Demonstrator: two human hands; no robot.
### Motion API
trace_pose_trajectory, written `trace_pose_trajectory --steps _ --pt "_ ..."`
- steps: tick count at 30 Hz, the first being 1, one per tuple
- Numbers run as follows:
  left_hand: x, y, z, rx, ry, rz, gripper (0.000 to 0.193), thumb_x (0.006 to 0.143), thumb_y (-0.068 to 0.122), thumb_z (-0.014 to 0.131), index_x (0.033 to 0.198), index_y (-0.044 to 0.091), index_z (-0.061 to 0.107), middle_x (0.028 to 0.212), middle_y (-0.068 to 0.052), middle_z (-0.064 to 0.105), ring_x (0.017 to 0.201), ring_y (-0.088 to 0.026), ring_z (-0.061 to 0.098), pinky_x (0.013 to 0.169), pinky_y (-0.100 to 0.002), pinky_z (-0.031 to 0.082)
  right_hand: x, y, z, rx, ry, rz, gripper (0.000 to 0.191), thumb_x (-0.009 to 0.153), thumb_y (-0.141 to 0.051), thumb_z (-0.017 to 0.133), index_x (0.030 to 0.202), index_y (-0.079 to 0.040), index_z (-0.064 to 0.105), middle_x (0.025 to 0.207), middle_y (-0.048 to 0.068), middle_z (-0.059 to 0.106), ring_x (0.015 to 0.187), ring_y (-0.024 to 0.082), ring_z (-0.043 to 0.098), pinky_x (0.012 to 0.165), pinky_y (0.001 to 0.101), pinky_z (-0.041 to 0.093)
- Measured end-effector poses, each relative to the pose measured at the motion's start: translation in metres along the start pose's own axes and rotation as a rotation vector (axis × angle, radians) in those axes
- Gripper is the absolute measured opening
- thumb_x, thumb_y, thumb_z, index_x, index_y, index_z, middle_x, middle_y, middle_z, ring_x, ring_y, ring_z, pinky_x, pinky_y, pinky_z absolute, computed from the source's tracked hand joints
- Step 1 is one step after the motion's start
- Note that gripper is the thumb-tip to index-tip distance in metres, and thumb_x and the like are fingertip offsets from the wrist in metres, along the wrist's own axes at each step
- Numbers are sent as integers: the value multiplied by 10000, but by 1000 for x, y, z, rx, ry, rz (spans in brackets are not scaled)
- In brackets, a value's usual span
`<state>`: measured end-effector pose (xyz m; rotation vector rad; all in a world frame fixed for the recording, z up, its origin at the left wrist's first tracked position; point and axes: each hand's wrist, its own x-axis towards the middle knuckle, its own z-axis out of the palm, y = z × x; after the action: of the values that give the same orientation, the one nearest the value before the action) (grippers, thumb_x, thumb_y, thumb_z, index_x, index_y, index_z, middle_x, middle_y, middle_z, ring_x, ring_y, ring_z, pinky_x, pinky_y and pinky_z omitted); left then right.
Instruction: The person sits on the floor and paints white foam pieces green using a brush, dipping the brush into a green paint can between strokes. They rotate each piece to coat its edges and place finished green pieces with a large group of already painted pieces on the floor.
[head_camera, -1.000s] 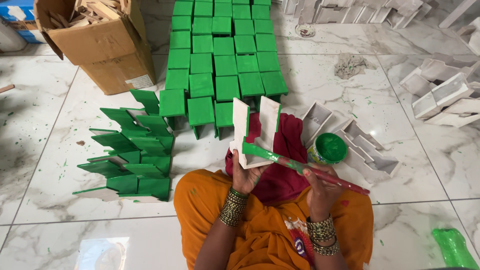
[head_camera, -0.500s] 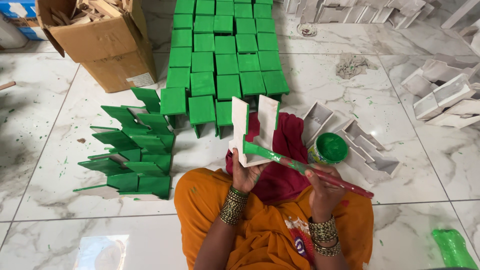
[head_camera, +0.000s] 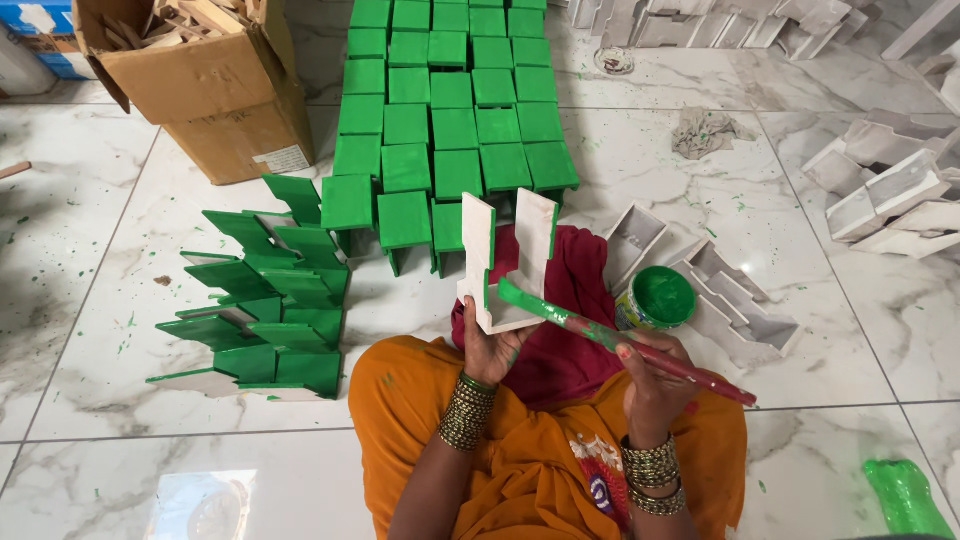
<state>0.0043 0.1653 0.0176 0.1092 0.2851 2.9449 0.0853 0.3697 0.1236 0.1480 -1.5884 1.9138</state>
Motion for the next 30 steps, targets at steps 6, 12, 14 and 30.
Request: trace_pose_trajectory --steps 6,12,14,30 --pt "1 -1 -5 -25 -50 -3 739 1042 651 454 1460 41 433 1370 -177 590 1248 -343 618 1075 -554 519 -3 3 6 -24 -54 59 238 868 23 796 1073 41 676 1026 144 738 911 164 711 856 277 580" --pt "2 -1 -7 6 -8 4 734 1006 655 442 1430 57 454 1344 -166 610 1230 -329 639 1066 -537 540 1 -8 1 3 -56 0 226 879 23 793 1067 21 667 1072 130 728 967 158 717 894 278 594" --pt "3 -2 -9 -6 -11 2 727 1020 651 444 1440 57 454 1349 -164 608 1228 -327 637 1065 -538 537 0 -10 2 42 -75 -5 222 884 22 792 1068 16 668 1076 128 730 976 154 718 911 270 596" --pt "-7 5 -12 -30 28 47 738 1024 631 463 1487 58 426 1442 -181 553 1296 -386 575 1086 -616 471 47 -35 -86 -16 325 -139 211 884 98 799 1046 38 678 1008 131 717 888 190 712 817 350 659"
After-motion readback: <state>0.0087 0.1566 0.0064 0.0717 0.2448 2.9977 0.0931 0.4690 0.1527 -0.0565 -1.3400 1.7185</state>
